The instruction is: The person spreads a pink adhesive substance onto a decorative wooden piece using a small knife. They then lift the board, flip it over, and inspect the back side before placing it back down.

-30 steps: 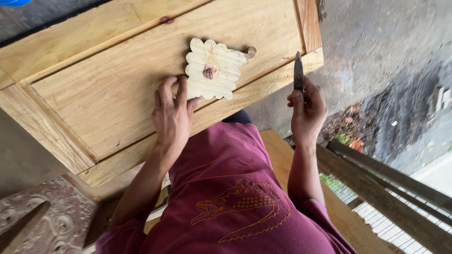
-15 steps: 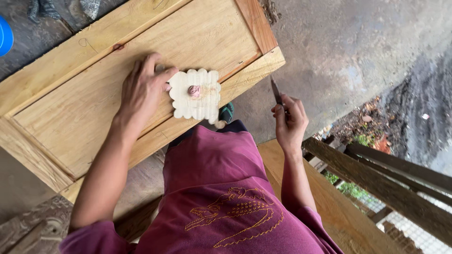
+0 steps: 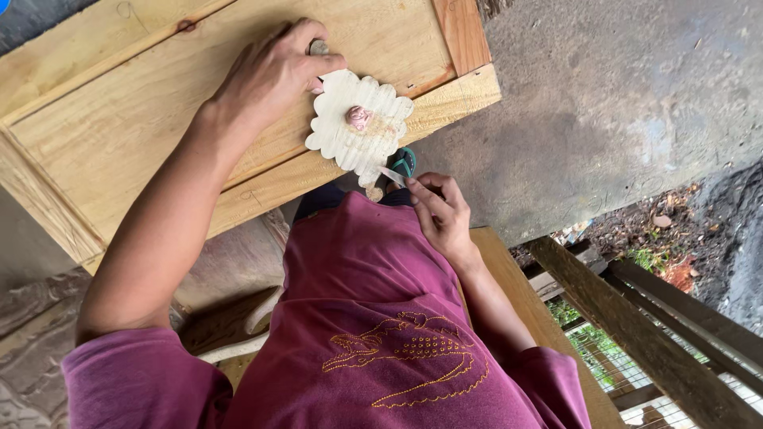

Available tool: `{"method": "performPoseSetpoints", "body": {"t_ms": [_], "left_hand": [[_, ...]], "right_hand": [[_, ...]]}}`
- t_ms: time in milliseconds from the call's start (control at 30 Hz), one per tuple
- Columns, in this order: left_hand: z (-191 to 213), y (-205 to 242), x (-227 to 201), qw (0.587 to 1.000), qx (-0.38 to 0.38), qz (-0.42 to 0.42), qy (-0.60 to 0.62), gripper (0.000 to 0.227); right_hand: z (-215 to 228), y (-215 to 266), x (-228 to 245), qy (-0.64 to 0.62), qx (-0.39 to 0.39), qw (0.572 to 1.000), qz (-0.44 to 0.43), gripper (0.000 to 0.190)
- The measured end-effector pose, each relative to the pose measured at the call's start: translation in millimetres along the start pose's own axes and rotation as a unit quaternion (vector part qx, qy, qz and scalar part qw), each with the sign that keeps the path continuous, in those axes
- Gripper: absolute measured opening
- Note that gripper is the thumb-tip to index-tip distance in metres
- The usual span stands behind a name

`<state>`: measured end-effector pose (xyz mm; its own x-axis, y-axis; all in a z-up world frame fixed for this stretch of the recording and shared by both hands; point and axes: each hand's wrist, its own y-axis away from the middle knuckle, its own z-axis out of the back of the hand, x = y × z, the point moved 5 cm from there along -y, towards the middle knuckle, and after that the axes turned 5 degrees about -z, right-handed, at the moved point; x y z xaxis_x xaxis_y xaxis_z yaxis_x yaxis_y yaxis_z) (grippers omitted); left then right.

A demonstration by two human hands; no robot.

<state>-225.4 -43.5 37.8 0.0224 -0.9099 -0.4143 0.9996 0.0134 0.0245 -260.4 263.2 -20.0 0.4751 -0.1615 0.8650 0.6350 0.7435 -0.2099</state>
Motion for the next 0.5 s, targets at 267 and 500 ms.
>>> {"method": "performPoseSetpoints", "body": {"t_ms": [267, 500], "left_hand": [[-6, -11, 10, 0.991, -0.014, -0.129, -0.009, 0.027], [-19, -9, 33, 0.986, 0.077, 0.025, 0.147, 0.019]], "right_hand": [[-32, -1, -8, 0.026, 0.002, 1.0, -0.002, 0.03], [-19, 24, -19, 0.098, 0.041, 0.994, -0.012, 0.028]]}}
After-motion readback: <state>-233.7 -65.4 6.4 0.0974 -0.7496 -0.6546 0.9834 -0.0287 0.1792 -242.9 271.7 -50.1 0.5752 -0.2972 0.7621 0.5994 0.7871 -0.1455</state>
